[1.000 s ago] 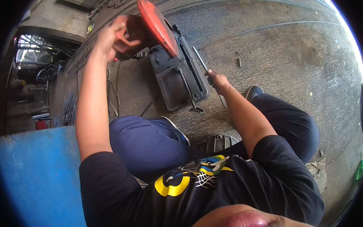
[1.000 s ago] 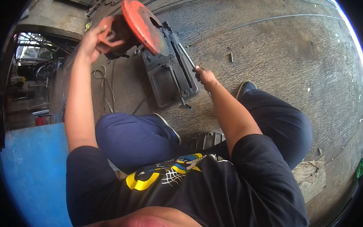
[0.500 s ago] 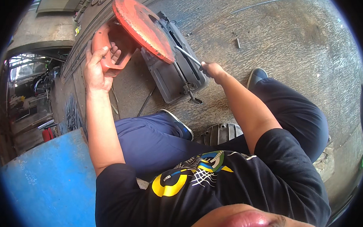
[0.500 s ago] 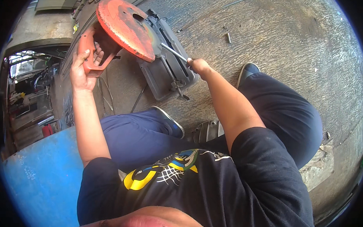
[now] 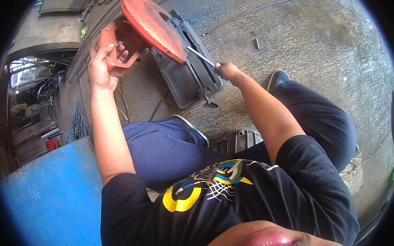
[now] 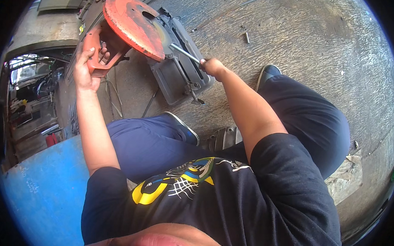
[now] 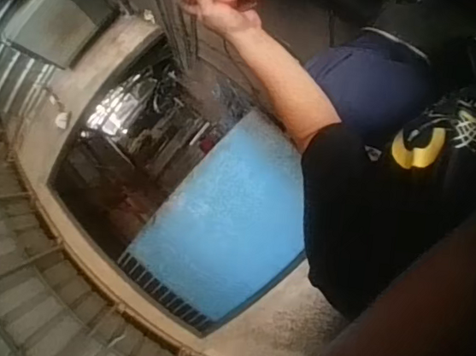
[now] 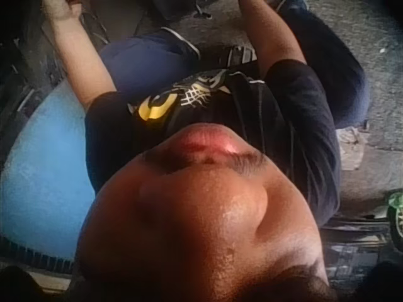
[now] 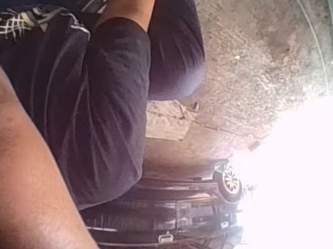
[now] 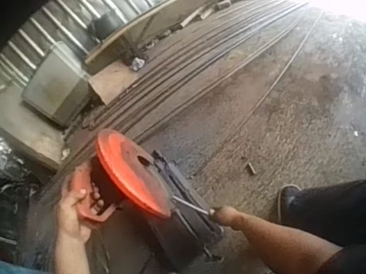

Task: Cutting metal rods to length using a power chop saw.

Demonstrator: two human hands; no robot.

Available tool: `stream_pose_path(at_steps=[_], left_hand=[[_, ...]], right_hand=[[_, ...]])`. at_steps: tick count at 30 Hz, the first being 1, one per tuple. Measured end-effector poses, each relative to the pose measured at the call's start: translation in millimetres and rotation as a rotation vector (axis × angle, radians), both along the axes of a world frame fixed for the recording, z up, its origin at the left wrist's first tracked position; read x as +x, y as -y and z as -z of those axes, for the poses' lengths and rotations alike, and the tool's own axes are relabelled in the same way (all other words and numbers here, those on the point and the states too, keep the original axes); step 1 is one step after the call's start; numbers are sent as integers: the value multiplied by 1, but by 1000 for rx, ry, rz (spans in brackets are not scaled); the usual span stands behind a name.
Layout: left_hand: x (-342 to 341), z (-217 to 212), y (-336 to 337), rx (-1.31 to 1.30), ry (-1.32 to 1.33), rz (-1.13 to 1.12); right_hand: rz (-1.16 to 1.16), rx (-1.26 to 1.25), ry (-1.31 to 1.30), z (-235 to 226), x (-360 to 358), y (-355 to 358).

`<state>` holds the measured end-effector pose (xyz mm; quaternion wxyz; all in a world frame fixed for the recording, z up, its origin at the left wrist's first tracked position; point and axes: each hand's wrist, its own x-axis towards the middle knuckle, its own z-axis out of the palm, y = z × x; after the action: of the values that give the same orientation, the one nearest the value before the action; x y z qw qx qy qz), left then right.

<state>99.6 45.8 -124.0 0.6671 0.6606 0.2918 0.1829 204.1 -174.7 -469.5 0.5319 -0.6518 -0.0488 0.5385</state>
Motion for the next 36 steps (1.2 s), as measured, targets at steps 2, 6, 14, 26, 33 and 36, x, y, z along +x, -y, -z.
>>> stream_pose_path(at_steps=[2,6,14,26,33,36], left_hand=[[1,0,0,-23,28,-1],[0,1,0,-17,22,19],[1,2,0,24,8,-4],[1,2,4,3,8,-36],[1,3,1,-5,20,-21],[1,4,0,-11,23,-34]], right_hand=[[-47,6,163,-5,-2,-1],[-43,-34,224,-13,-6,1],[-12,-60,339,-24,-7,4],[-42,-60,481,-22,-9,-3],[-79,-62,594,-11,-16,-11],[-64,-61,622,-10,-21,-13]])
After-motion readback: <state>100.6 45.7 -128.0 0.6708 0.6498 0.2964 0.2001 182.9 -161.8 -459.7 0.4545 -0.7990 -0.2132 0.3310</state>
